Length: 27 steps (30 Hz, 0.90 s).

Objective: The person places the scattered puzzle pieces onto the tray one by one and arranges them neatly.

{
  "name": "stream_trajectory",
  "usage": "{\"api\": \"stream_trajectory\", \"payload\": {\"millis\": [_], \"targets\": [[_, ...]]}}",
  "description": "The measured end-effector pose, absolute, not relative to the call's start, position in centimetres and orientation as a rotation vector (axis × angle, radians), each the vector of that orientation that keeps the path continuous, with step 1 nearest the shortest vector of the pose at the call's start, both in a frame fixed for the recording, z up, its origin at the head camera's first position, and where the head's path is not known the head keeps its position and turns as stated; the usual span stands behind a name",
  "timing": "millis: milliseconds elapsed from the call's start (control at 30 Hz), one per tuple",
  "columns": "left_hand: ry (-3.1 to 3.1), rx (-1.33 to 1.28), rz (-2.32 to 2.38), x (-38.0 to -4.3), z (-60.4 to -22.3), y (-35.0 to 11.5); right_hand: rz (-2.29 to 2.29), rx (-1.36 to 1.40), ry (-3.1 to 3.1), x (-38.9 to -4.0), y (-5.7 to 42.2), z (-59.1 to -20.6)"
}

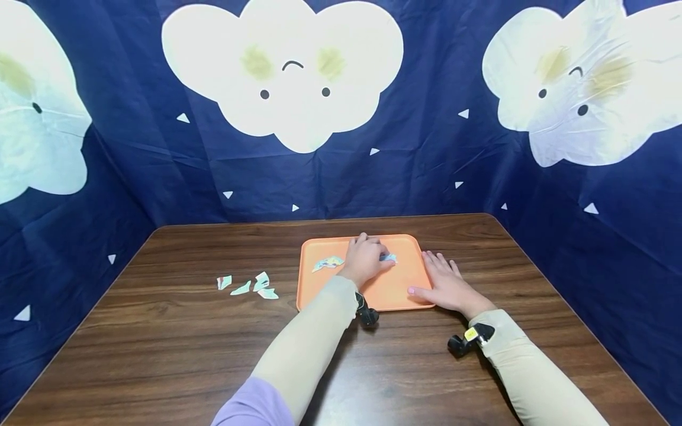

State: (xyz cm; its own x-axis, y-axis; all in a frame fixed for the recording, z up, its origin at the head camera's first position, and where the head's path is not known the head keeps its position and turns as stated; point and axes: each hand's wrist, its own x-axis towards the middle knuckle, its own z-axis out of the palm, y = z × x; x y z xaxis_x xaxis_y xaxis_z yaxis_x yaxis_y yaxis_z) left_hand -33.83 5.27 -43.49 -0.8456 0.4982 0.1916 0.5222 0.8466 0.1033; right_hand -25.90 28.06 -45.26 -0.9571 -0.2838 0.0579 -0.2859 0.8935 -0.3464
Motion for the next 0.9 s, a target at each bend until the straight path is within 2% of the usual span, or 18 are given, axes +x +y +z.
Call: {"api": "stream_trajectory", "payload": {"millis": [400,900], "targets": [[-2.819,-0.834,-0.243,-33.7,-43.3,4.6,0.558,0.45,-3.056,-26.0,28.1,-45.3],[-2.705,-0.774,-0.415,-32.8,-41.1,1.0,0.582,0.438,-3.062,-25.9,27.9,-45.1]]}}
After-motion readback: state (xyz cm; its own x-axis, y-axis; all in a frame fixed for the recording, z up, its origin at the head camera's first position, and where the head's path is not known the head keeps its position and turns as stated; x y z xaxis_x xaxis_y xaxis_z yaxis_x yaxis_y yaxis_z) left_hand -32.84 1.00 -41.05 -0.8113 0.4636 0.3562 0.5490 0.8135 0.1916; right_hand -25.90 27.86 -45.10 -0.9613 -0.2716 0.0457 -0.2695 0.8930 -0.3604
